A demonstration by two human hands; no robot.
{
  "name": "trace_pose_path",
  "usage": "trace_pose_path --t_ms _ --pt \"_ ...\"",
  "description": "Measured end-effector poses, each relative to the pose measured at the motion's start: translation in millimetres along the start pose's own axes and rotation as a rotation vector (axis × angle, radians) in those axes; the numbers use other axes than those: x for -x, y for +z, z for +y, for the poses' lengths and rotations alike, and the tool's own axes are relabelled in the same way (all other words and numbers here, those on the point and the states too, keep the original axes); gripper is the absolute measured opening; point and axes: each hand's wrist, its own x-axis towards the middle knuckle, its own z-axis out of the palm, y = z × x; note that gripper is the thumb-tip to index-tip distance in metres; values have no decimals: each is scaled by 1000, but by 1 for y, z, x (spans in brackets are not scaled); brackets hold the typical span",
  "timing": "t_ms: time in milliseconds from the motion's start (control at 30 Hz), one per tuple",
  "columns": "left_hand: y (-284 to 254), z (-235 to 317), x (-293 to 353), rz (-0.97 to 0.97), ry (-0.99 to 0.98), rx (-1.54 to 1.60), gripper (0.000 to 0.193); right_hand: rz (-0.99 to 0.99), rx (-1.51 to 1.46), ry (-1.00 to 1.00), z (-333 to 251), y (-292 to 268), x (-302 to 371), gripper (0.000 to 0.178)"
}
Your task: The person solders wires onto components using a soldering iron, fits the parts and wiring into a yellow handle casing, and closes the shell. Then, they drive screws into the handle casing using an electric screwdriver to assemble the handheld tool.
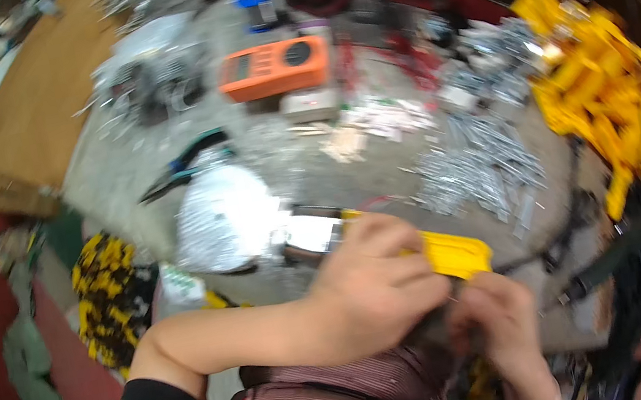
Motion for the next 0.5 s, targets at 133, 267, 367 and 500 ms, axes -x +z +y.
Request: trace_pose_path --t_ms 133,267,367,500 --pt "-19 8 0 164 60 119 32 230 75 -198 22 -34 6 34" --pt "-137 -19 73 -65 -238 -147 26 367 202 -219 34 -53 24 25" --pt "-185 -30 138 -126 -557 -435 29 322 188 -311 36 -68 23 25" --pt "-165 -37 193 -174 -394 -747 25 389 207 -325 23 -57 3 25"
